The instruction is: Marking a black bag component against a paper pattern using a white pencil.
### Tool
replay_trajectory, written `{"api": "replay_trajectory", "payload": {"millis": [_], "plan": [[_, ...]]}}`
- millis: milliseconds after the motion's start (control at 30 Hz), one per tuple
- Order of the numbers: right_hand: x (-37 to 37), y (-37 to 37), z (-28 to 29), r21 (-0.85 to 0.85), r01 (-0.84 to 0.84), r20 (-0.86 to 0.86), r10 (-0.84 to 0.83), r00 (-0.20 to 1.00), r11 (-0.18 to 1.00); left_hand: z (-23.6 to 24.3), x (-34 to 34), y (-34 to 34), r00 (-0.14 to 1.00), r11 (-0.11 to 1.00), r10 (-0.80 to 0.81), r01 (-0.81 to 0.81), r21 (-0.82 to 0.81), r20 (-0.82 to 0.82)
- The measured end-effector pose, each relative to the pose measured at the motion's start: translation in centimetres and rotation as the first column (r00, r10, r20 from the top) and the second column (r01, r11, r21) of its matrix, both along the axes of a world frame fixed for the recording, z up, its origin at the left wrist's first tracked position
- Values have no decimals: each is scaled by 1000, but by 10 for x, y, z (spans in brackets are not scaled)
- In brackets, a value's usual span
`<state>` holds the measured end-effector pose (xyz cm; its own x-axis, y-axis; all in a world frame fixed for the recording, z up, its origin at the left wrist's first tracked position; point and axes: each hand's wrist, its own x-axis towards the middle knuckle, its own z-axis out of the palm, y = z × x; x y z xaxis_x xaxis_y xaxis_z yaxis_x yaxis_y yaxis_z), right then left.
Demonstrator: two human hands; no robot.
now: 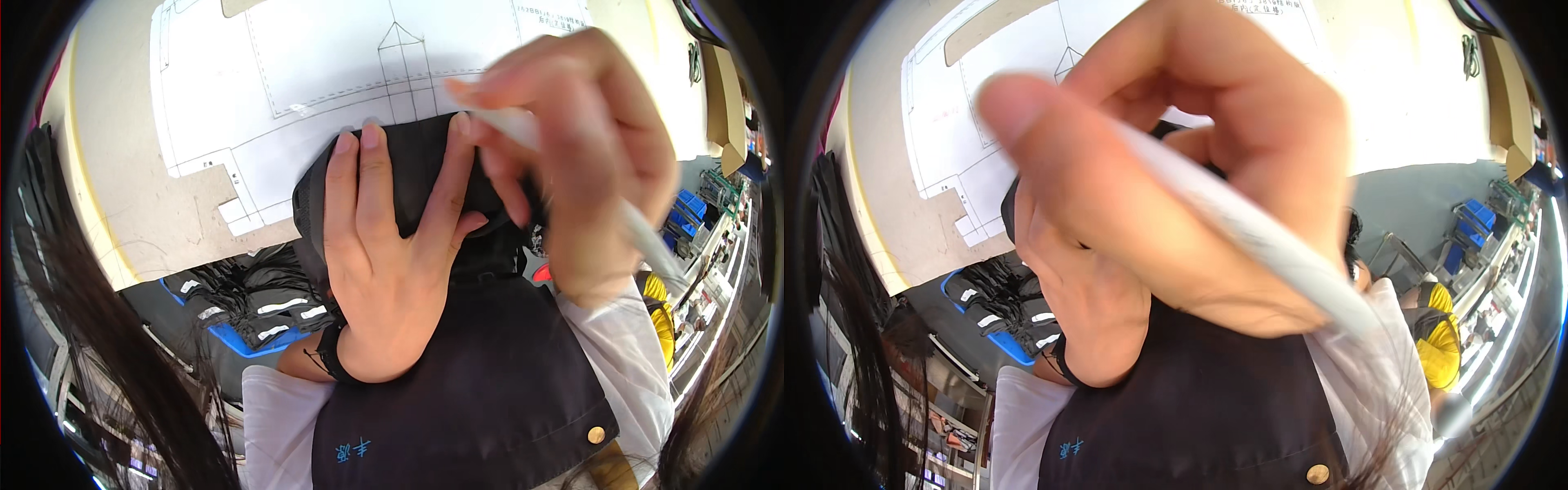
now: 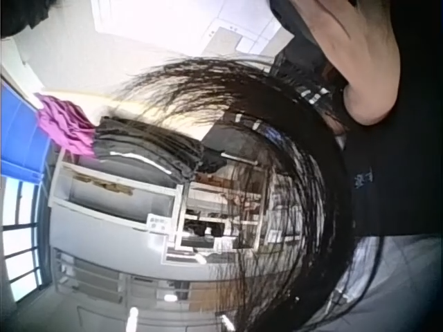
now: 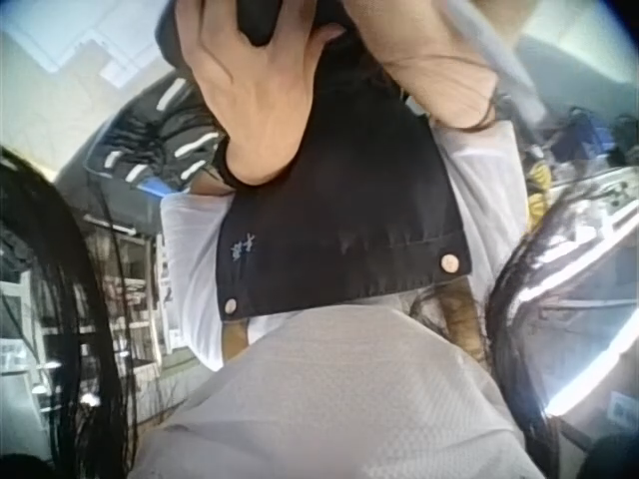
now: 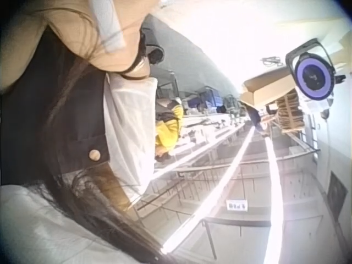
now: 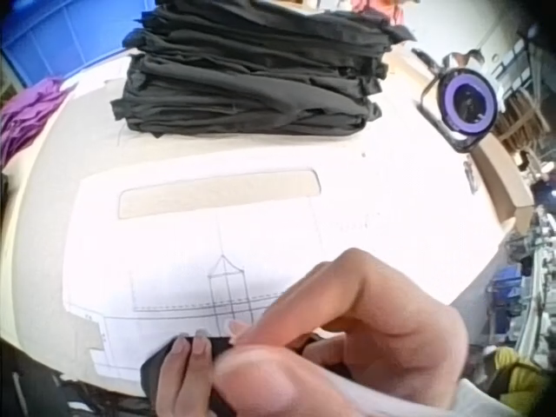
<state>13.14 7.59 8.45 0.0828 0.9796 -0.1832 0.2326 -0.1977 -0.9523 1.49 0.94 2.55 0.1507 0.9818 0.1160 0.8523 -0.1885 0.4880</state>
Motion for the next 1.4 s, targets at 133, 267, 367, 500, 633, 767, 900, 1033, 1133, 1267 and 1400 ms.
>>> {"api": "replay_trajectory", "payload": {"millis": [133,267,367,500,633,767,900,1033,1133,1267,1400], "plan": [[-10,7,-31,161,-122,67,113,991,979,-8,-5,-3,995,991,33,-20,132,-94],[-17,9,-36,90,36,-43,-32,999,995,-6,-2,-4,1000,995,24,-23,96,-12],[-16,7,-40,125,-11,-46,17,999,992,-12,-2,-5,999,992,36,-34,123,-10],[-6,9,-42,186,-228,111,210,971,956,-13,-4,-5,999,991,31,-28,132,-21],[-4,11,-50,337,-220,-24,242,970,915,-15,-3,-5,999,990,43,-40,135,-21],[-11,8,-41,201,-163,-22,171,985,966,-15,-2,-5,998,988,55,-51,148,-25],[-15,8,-46,195,-21,-55,32,998,981,-15,-3,-5,999,989,45,-42,142,-18],[-13,7,-45,191,-51,-25,57,998,980,-17,-4,-6,999,987,46,-43,156,-17],[-11,5,-43,157,-89,19,87,996,984,-16,-5,-6,999,988,45,-43,148,-12],[-13,5,-44,158,-101,14,100,995,982,-16,-6,-6,999,988,47,-44,145,-17],[-12,3,-45,244,-138,-36,151,988,960,-18,-6,-5,998,985,54,-50,167,-23]]}}
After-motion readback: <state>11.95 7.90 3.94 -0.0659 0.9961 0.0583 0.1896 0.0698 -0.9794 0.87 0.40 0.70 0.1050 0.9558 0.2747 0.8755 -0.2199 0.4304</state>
